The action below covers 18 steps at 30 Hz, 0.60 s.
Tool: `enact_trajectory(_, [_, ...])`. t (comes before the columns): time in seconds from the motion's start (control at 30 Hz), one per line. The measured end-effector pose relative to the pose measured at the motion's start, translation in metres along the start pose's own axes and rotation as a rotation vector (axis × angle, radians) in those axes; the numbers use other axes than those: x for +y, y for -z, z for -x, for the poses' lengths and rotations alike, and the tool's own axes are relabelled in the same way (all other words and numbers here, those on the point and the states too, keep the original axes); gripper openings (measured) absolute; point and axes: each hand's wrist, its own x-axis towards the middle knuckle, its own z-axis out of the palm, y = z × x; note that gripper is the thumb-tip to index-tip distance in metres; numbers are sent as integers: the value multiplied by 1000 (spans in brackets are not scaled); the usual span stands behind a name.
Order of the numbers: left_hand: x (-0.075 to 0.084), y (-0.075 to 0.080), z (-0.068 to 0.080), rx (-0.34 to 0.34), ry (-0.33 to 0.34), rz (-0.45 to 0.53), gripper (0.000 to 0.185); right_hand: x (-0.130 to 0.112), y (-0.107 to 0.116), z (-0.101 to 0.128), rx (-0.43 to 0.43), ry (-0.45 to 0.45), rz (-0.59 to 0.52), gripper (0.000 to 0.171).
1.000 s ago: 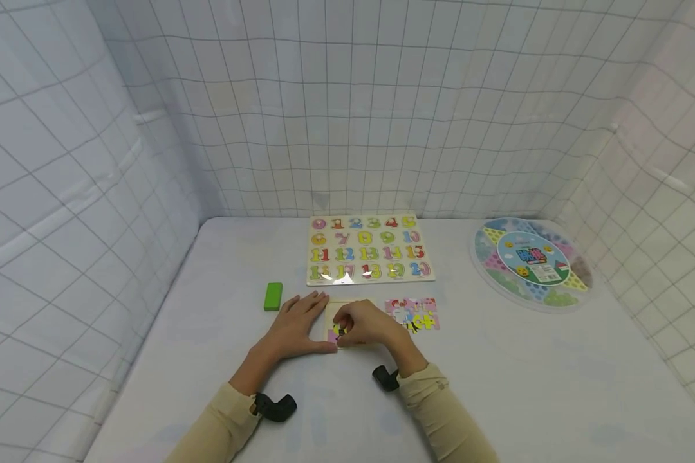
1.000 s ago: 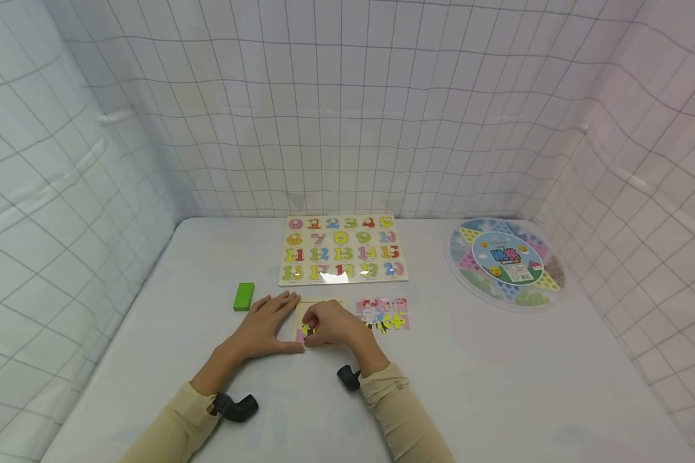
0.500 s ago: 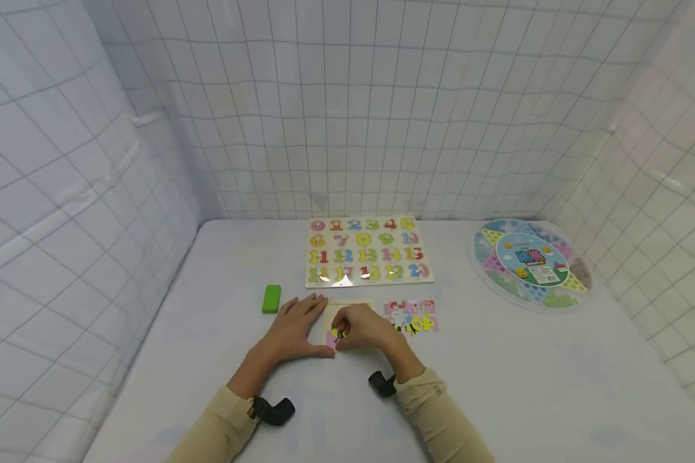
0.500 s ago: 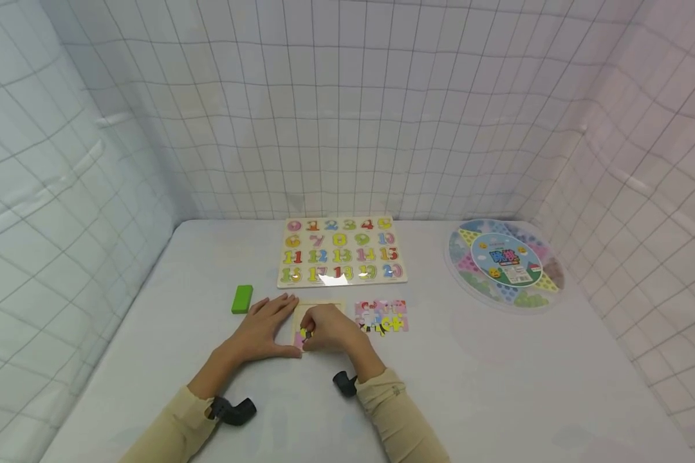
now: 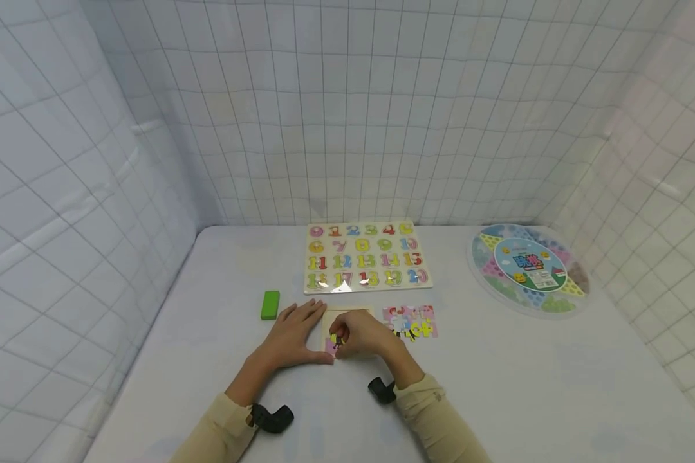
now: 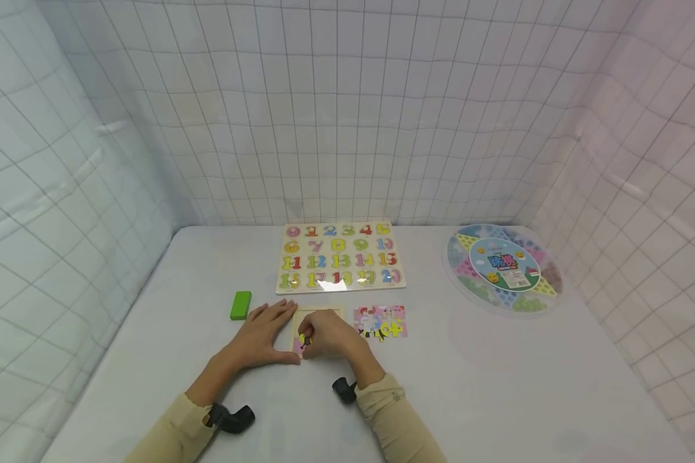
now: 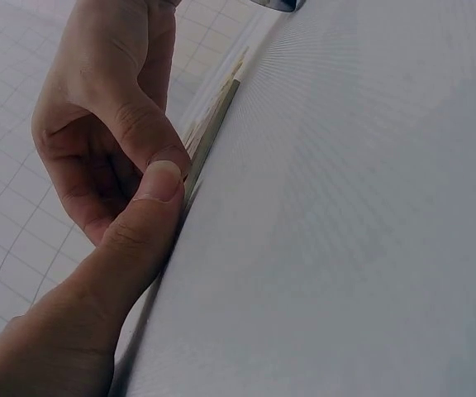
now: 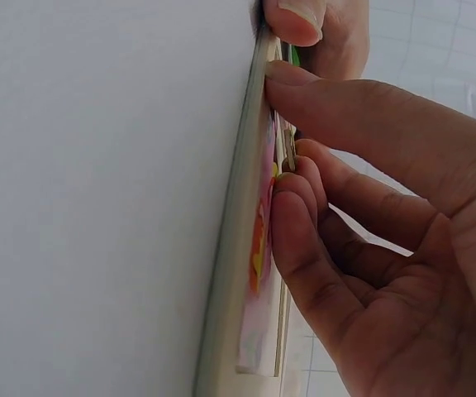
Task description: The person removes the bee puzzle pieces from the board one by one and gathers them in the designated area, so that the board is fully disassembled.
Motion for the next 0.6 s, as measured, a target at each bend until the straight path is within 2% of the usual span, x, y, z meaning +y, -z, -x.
enact_trajectory(0.3, [1, -1, 2, 14, -15, -13, 110, -1, 1, 0, 11, 24, 16, 34])
enact_trajectory(0.6, [2, 1, 1, 18, -18, -26, 110, 0, 2, 0, 11, 11, 7, 33])
